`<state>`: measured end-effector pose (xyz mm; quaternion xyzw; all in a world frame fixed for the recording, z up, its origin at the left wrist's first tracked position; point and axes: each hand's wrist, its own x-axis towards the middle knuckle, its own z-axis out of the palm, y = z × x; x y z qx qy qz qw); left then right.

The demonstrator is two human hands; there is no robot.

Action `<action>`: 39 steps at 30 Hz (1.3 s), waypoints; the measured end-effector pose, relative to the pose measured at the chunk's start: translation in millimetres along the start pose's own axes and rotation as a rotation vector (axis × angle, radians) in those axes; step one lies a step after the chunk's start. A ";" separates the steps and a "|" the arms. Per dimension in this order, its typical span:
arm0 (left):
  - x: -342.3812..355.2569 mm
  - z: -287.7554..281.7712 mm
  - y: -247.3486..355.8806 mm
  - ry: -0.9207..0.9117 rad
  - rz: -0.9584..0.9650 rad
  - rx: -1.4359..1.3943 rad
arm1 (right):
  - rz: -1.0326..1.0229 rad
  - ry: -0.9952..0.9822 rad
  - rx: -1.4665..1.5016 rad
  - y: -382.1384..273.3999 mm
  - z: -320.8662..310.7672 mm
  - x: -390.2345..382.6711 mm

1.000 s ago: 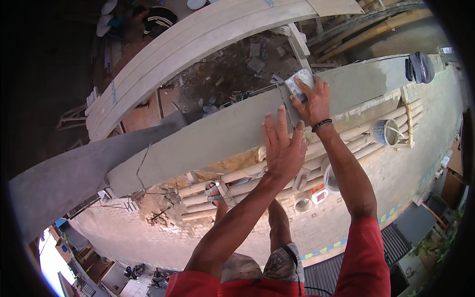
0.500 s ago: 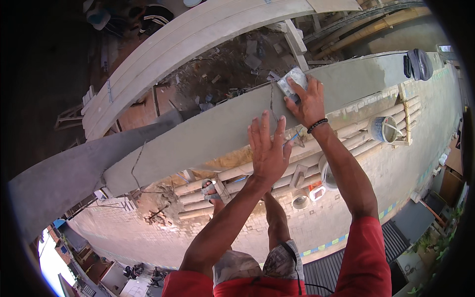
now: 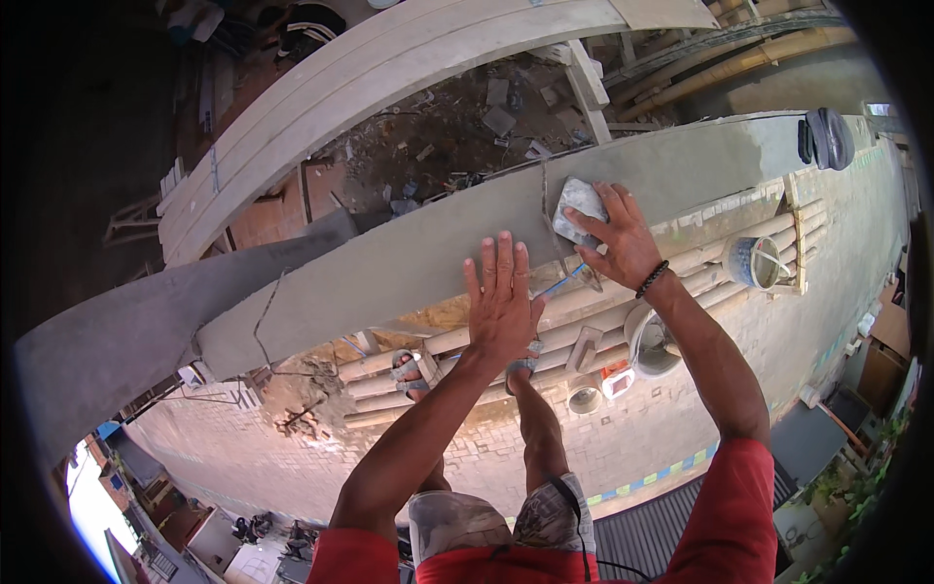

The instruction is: The person smooths a freshly poured concrete beam using a hand trowel. They repeatedly scrape and level the surface, occasionally wiping the trowel and checking the beam's edges while standing on bamboo scaffolding.

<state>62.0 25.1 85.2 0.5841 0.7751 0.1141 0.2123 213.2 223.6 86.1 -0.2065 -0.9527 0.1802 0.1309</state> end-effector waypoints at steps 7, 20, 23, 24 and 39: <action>7.8 6.1 9.3 -0.037 0.067 0.031 | 0.414 0.155 -0.136 73.9 -26.0 -14.9; 18.2 25.9 16.0 -0.076 0.149 0.086 | 0.410 0.187 -0.096 43.6 -22.0 -26.4; 20.1 28.7 15.7 -0.093 0.134 0.099 | 0.224 0.059 -0.048 5.9 -9.5 -9.6; 22.5 28.7 15.4 -0.100 0.139 0.103 | 0.263 0.100 -0.048 5.5 -6.5 -7.8; 21.3 29.4 15.3 -0.127 0.139 0.163 | 0.193 -0.001 -0.071 10.9 -26.4 -36.0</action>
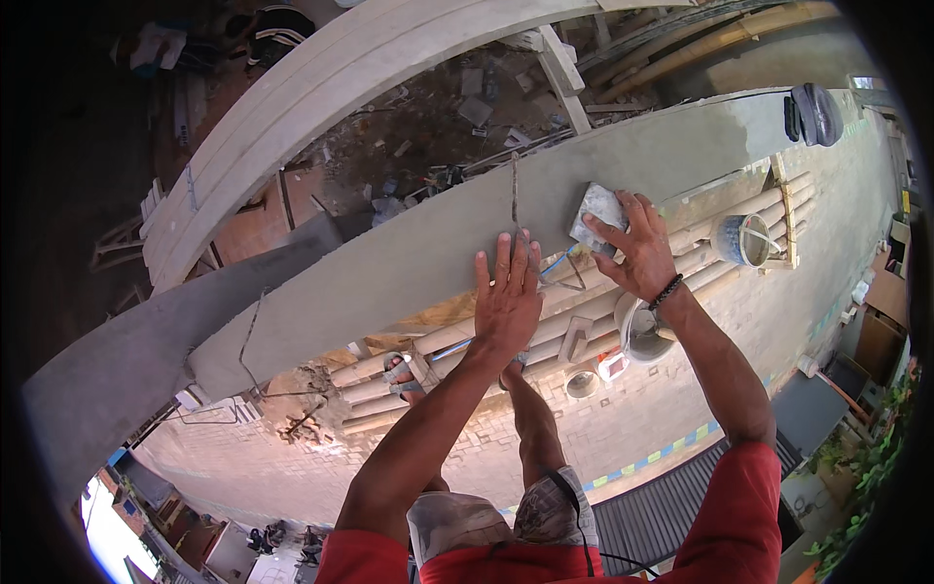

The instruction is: The person smooths a freshly poured concrete beam using a hand trowel. They repeatedly scrape and level the surface, occasionally wiping the trowel and checking the beam's edges while standing on bamboo scaffolding.

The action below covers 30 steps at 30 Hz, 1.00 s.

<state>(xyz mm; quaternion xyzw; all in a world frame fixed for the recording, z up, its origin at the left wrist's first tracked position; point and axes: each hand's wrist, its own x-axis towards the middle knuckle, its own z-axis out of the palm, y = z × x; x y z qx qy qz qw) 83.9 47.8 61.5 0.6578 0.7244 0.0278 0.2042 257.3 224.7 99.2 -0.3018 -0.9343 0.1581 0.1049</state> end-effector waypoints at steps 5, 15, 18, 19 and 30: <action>5.1 2.5 1.4 -0.012 0.014 0.099 | 0.141 0.115 -0.025 5.9 9.7 20.7; 3.7 0.2 -2.8 0.017 0.037 0.080 | 0.195 0.149 -0.015 0.8 16.4 21.9; 1.3 1.9 -4.7 0.031 0.027 0.076 | -0.050 0.014 0.011 -15.2 11.6 5.8; -0.5 1.8 -6.6 0.037 0.017 0.080 | -0.008 0.004 -0.015 -4.9 6.4 -0.8; 4.7 -4.1 -3.0 0.006 0.010 0.092 | 0.213 0.045 -0.032 15.3 0.9 0.8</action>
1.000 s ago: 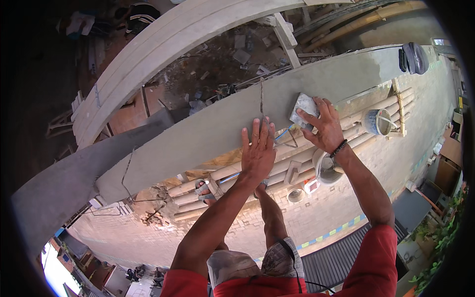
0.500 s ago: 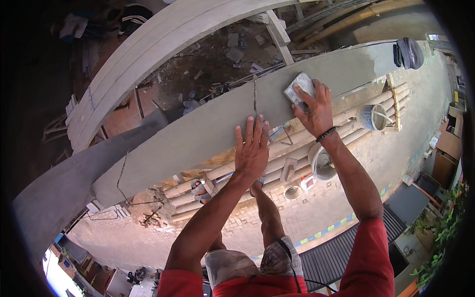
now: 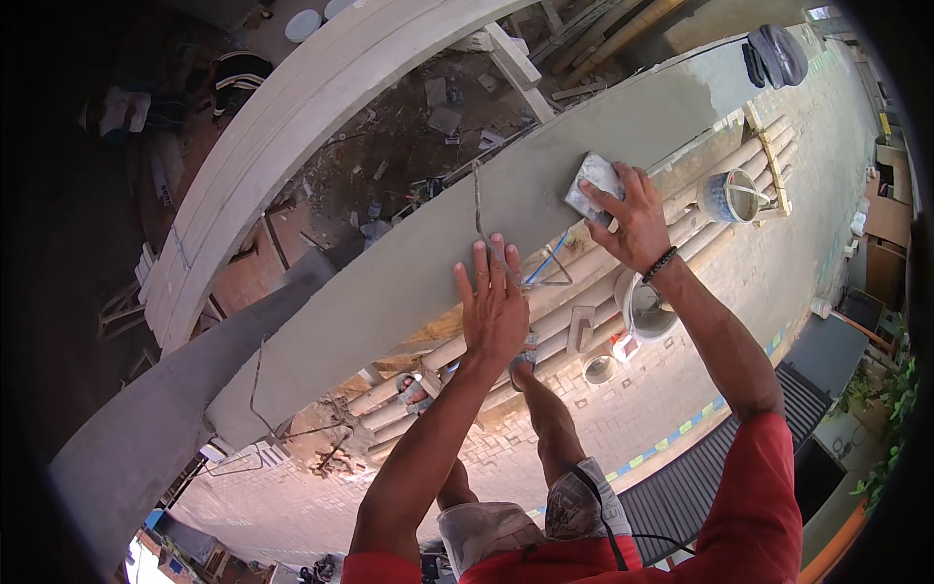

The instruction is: The person smooths a freshly poured concrete beam using a hand trowel. They repeatedly scrape and level the surface, occasionally wiping the trowel and checking the beam's edges while standing on bamboo scaffolding.

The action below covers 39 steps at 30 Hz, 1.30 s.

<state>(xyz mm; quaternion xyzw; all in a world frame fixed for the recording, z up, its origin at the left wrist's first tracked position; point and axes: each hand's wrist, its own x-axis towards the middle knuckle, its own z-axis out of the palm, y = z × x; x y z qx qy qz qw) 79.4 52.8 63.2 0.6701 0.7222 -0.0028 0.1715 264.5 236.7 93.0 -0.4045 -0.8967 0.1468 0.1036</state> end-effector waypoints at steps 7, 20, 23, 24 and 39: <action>15.9 -5.1 0.8 -0.051 0.037 -0.039 | -0.011 0.067 0.000 -22.5 13.5 -13.2; 17.8 -4.9 -4.0 -0.053 0.110 -0.045 | 0.247 0.215 -0.050 -24.9 22.9 -0.9; 17.0 -3.3 -4.5 -0.062 0.104 -0.039 | 0.015 0.136 -0.044 -33.2 19.8 -8.9; 17.3 -3.6 -5.1 -0.064 0.102 -0.017 | -0.045 0.108 -0.063 -33.0 16.6 -12.3; 30.0 4.5 -2.5 0.065 0.153 0.010 | -0.076 0.059 -0.008 -21.4 17.8 -5.5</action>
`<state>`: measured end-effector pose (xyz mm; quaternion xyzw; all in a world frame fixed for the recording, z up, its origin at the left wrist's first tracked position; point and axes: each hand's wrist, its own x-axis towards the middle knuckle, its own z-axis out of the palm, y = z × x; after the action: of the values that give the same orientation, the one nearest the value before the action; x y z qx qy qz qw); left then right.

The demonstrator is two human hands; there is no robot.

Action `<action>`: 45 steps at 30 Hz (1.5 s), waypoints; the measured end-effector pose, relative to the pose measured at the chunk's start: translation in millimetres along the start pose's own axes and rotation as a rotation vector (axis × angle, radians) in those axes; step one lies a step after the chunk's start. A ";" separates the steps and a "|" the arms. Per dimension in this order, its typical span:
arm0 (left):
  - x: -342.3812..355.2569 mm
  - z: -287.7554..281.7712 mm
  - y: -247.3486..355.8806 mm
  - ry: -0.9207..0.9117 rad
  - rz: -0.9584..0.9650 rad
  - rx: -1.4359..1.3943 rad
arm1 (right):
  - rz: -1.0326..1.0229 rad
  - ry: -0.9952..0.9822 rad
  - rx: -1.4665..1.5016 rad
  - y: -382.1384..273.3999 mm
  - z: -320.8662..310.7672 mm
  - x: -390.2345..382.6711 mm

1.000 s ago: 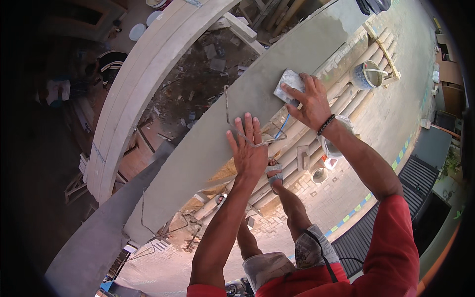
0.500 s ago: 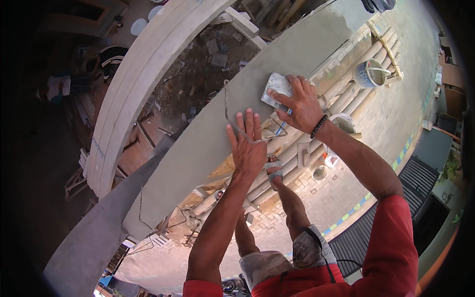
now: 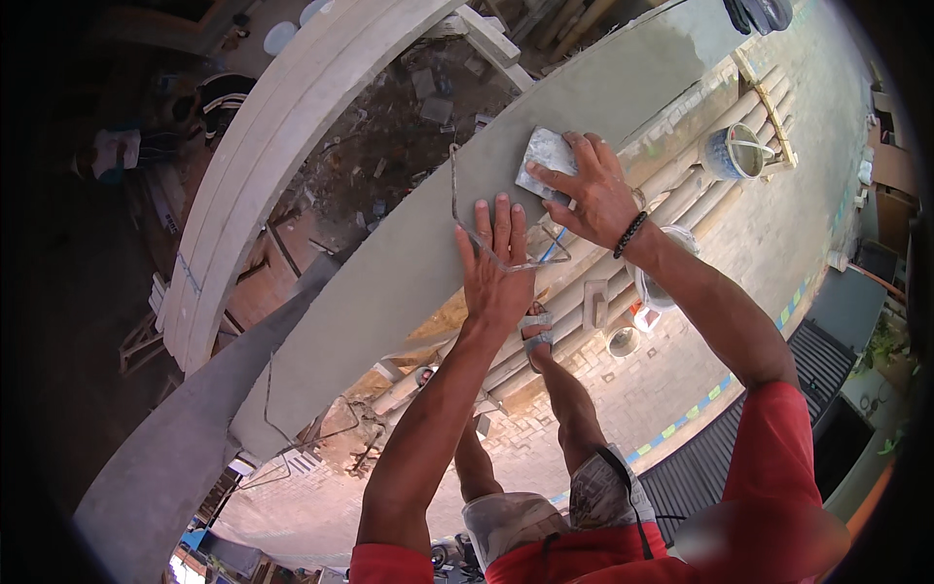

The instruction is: The person smooths a freshly poured concrete beam using a hand trowel. They repeatedly scrape and level the surface, occasionally wiping the trowel and checking the beam's edges while standing on bamboo scaffolding.

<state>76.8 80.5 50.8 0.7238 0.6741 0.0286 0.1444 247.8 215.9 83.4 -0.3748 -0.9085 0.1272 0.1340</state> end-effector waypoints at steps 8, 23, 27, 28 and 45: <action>4.4 1.5 -0.3 0.017 0.000 -0.031 | -0.020 -0.008 0.006 2.0 -3.6 3.6; 2.4 -2.1 3.2 0.017 0.015 -0.029 | 0.070 -0.018 -0.045 31.5 -22.6 -9.0; 15.2 1.0 4.8 0.071 -0.008 -0.070 | 0.154 0.061 -0.022 22.1 -7.6 23.2; 17.4 1.8 5.8 0.079 -0.023 -0.057 | 0.080 0.050 -0.002 12.2 -2.4 19.8; 0.5 2.0 6.3 0.044 -0.087 -0.119 | 0.305 0.250 -0.146 61.5 9.3 52.8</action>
<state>83.5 80.4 50.4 0.6832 0.7050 0.0783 0.1735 248.4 294.6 62.2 -0.5294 -0.8245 0.0322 0.1972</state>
